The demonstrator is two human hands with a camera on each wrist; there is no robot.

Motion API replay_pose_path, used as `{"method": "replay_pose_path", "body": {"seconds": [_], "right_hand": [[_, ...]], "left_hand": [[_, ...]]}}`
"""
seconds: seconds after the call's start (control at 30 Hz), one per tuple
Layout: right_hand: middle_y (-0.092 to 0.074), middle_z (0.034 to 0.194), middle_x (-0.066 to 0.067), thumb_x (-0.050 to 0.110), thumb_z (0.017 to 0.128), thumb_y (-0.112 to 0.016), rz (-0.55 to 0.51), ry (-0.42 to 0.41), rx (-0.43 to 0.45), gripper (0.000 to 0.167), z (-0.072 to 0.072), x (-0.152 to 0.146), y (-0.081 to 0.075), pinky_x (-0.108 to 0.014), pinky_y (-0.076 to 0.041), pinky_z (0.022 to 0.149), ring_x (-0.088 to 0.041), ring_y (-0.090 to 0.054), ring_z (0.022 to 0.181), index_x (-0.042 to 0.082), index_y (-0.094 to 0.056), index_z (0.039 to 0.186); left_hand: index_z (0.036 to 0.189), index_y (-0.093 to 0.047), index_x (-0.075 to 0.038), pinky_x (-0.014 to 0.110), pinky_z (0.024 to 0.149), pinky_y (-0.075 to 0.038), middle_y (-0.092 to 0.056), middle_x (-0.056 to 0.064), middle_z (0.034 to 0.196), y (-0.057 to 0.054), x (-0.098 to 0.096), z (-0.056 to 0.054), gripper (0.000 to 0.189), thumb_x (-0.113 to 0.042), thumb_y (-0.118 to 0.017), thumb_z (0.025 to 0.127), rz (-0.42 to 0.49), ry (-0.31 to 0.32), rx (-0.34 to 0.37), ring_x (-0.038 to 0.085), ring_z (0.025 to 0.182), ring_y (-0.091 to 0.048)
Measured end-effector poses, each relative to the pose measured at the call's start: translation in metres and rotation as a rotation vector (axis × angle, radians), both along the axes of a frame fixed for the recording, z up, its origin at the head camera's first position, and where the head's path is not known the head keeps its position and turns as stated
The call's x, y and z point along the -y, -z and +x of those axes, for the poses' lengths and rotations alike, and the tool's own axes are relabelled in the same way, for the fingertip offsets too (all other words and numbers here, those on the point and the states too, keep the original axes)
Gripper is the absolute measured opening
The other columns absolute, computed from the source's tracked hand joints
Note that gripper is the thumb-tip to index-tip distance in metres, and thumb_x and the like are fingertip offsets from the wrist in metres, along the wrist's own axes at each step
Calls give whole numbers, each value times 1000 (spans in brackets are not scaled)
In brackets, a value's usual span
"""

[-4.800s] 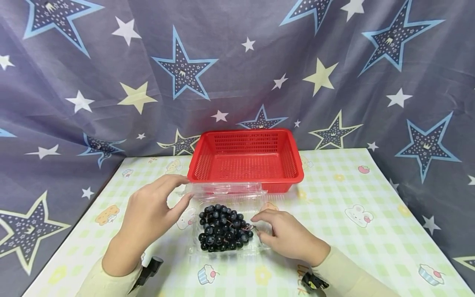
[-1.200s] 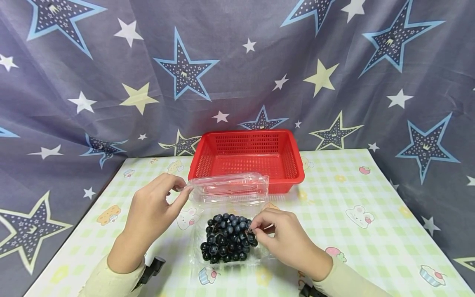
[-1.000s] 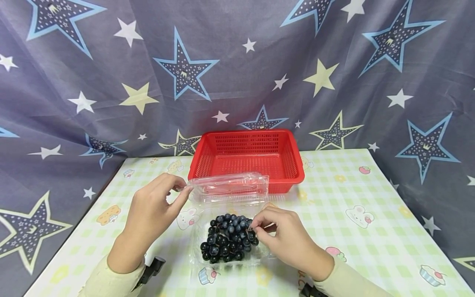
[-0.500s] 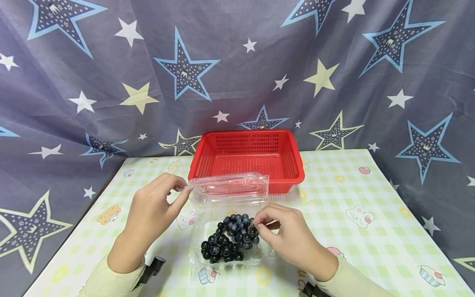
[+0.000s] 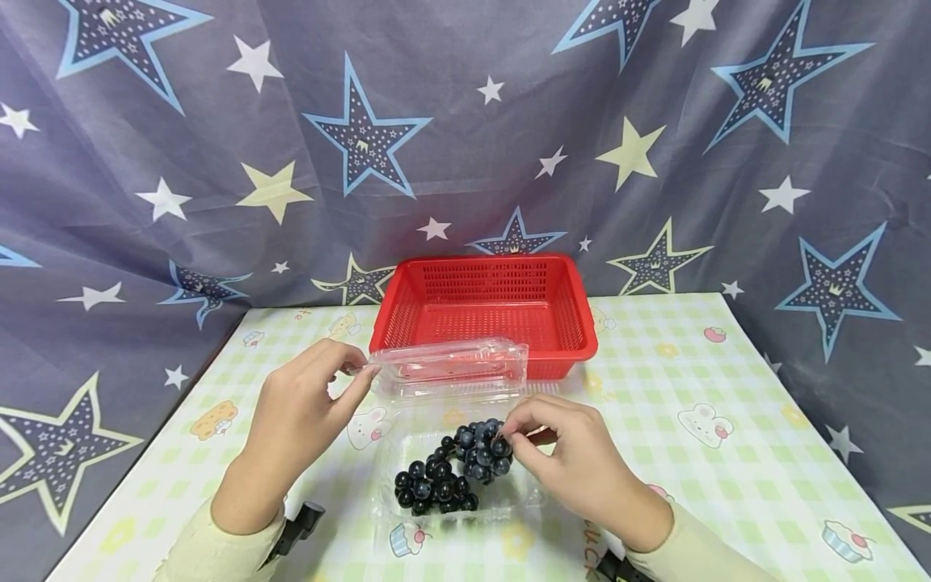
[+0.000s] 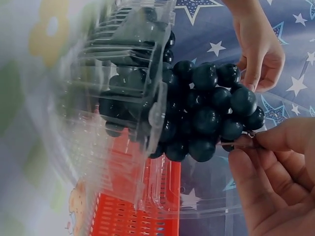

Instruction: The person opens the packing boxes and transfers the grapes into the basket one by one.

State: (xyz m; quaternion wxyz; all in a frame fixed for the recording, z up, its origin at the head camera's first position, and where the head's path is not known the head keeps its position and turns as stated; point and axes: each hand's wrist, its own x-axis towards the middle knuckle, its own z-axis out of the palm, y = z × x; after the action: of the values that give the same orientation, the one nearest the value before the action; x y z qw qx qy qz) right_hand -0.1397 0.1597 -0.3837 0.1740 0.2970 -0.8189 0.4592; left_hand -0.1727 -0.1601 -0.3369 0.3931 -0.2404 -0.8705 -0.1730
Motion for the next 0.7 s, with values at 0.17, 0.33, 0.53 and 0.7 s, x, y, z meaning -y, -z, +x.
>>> {"method": "replay_pose_path", "body": {"seconds": [0.17, 0.33, 0.53, 0.7], "right_hand": [[-74, 96, 12, -9, 85, -78, -8, -5, -11, 35, 1, -2, -4, -24, -62, 71, -4, -74, 87, 25, -72, 94], [-73, 95, 12, -9, 83, -78, -9, 6, -38, 36, 2, -3, -6, -23, -62, 70, -4, -72, 86, 25, -72, 93], [-73, 94, 12, -10, 82, -78, -17, 17, -36, 37, 4, -6, -10, -22, -61, 70, -6, -72, 86, 25, -73, 93], [-74, 94, 12, -8, 83, -78, -14, 21, -33, 35, 4, -8, -12, -22, -61, 71, -8, -72, 87, 25, -73, 94]], "left_hand": [[91, -72, -13, 34, 58, -55, -71, -2, 86, 0, 0, 0, 13, -20, -82, 88, -1, -4, 3, 13, 72, -69], [91, -72, -13, 34, 58, -55, -71, -2, 86, 0, 0, 0, 12, -19, -82, 88, 0, -5, 1, 14, 72, -70], [91, -71, -13, 34, 58, -55, -71, -1, 86, 0, 0, 0, 12, -19, -81, 88, 1, 1, -2, 15, 71, -69], [91, -72, -13, 33, 58, -55, -71, -1, 86, 0, 0, 0, 12, -18, -81, 88, 2, 1, -4, 14, 72, -70]]}}
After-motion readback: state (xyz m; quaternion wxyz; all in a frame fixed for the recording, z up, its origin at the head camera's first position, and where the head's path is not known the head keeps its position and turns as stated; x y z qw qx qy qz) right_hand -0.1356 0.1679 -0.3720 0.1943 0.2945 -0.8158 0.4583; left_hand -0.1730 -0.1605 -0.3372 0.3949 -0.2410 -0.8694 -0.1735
